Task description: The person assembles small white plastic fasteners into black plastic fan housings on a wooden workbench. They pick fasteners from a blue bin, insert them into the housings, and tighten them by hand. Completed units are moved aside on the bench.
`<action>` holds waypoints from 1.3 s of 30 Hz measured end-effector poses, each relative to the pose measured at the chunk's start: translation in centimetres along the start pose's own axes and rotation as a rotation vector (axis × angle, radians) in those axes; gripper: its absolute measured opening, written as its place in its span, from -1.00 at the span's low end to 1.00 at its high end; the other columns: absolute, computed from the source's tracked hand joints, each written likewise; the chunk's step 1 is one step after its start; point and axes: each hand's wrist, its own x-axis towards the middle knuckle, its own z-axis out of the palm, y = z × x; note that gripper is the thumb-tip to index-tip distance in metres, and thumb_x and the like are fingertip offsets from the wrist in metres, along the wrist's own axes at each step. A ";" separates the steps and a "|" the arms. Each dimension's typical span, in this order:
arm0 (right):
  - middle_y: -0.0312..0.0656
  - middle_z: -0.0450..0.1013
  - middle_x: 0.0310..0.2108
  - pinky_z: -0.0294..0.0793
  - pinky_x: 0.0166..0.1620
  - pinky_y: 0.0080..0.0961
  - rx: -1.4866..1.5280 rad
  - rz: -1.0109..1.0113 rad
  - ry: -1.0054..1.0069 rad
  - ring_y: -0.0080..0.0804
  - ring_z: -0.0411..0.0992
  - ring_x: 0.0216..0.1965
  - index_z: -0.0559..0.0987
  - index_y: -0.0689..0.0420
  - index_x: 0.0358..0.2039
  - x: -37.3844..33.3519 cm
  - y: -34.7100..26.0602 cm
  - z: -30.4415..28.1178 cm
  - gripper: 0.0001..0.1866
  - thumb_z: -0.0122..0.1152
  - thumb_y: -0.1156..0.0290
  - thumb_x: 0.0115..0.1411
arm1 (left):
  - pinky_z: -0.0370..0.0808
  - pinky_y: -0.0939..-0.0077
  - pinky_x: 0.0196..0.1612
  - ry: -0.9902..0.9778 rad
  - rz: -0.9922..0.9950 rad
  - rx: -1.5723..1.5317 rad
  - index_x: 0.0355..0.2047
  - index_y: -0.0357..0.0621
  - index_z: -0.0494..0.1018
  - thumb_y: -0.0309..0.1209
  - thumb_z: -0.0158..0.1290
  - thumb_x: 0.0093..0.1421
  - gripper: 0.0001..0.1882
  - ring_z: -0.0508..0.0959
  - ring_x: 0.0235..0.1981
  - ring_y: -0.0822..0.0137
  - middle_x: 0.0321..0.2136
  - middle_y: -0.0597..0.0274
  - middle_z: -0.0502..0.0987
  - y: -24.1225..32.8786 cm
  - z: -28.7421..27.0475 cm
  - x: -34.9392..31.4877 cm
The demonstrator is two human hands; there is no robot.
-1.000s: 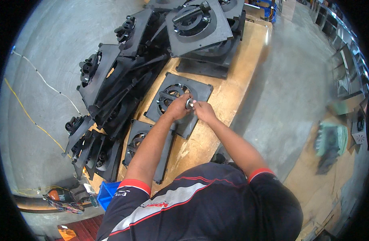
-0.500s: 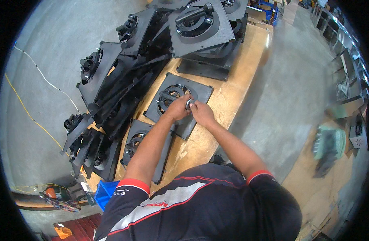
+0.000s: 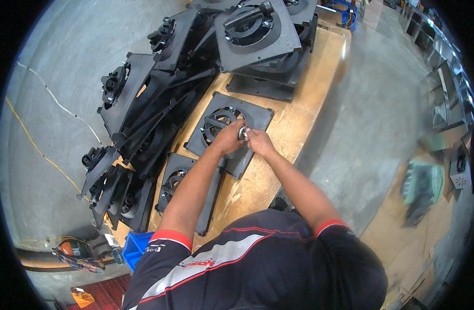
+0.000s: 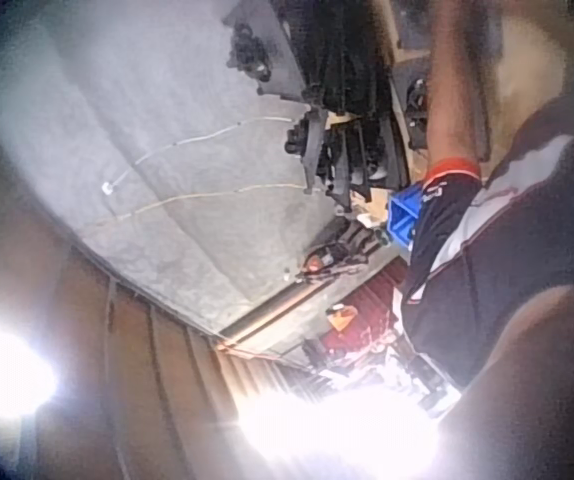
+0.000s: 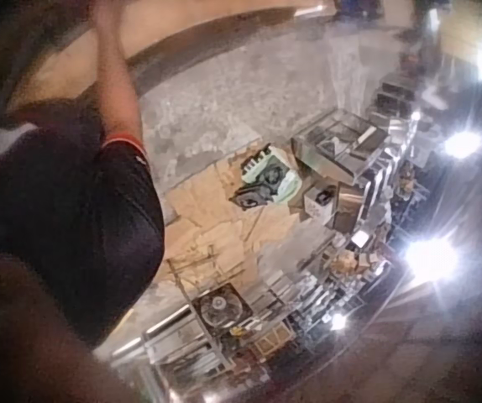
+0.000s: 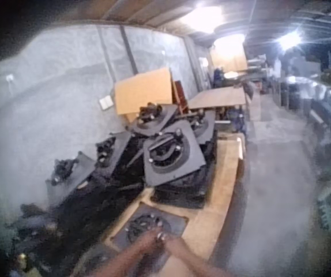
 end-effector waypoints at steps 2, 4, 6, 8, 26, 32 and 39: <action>0.18 0.53 -0.28 0.43 -0.08 0.03 -0.119 -0.068 0.012 0.23 0.48 -0.18 0.54 0.29 -0.32 -1.2 -1.4 -0.4 -0.51 -0.11 0.07 0.36 | 0.47 0.17 -0.02 0.038 0.042 0.030 0.04 -0.07 0.31 -0.44 0.32 -0.02 -0.38 0.52 -0.02 -0.11 -0.10 -0.04 0.52 -1.4 0.6 -0.3; 0.17 0.53 -0.31 0.42 -0.10 0.04 -0.367 -0.225 0.098 0.23 0.48 -0.20 0.55 0.29 -0.35 -2.6 -1.9 -0.6 -0.50 -0.13 0.07 0.37 | 0.47 0.17 -0.03 0.015 0.010 0.022 0.04 -0.06 0.31 -0.43 0.32 -0.01 -0.39 0.52 -0.03 -0.10 -0.11 -0.05 0.52 -0.9 0.5 -0.1; 0.13 0.55 -0.34 0.44 -0.14 0.03 -0.217 -0.150 0.018 0.19 0.50 -0.22 0.55 0.26 -0.31 -1.7 -1.3 -0.4 -0.52 -0.11 0.06 0.37 | 0.47 0.17 -0.03 0.011 0.001 0.011 0.04 -0.06 0.31 -0.42 0.32 -0.01 -0.39 0.53 -0.03 -0.10 -0.11 -0.05 0.52 -0.7 0.6 0.0; 0.10 0.56 -0.35 0.45 -0.16 0.04 0.109 0.062 -0.100 0.16 0.51 -0.23 0.56 0.23 -0.29 0.0 -0.1 0.0 -0.54 -0.09 0.05 0.36 | 0.47 0.17 -0.03 0.023 0.020 0.000 0.04 -0.06 0.30 -0.41 0.33 -0.01 -0.38 0.52 -0.03 -0.11 -0.10 -0.05 0.53 -0.9 0.6 0.2; 0.08 0.53 -0.42 0.44 -0.20 -0.03 -0.139 -0.187 0.163 0.14 0.52 -0.27 0.53 0.21 -0.37 -0.8 0.6 1.6 -0.50 -0.11 0.00 0.38 | 0.48 0.15 -0.03 -0.001 0.060 0.034 0.04 -0.09 0.31 -0.46 0.34 -0.06 -0.36 0.53 -0.05 -0.12 -0.10 -0.09 0.52 -1.3 0.3 0.4; 0.08 0.55 -0.37 0.47 -0.15 -0.02 -0.004 0.088 -0.024 0.13 0.52 -0.21 0.52 0.20 -0.30 -1.3 -0.9 0.4 -0.51 -0.11 -0.02 0.37 | 0.47 0.19 -0.01 -0.010 0.031 0.021 0.03 -0.10 0.34 -0.48 0.32 -0.05 -0.39 0.52 -0.01 -0.08 -0.08 -0.05 0.52 -1.1 0.1 0.0; 0.00 0.53 -0.49 0.50 -0.27 -0.18 0.488 0.334 -0.206 -0.04 0.55 -0.37 0.51 0.22 -0.29 1.1 0.6 0.5 -0.49 -0.09 -0.04 0.37 | 0.47 0.18 -0.01 -0.041 0.005 -0.011 0.02 -0.09 0.35 -0.47 0.33 -0.05 -0.40 0.52 -0.01 -0.09 -0.08 -0.05 0.52 -0.2 -0.3 0.5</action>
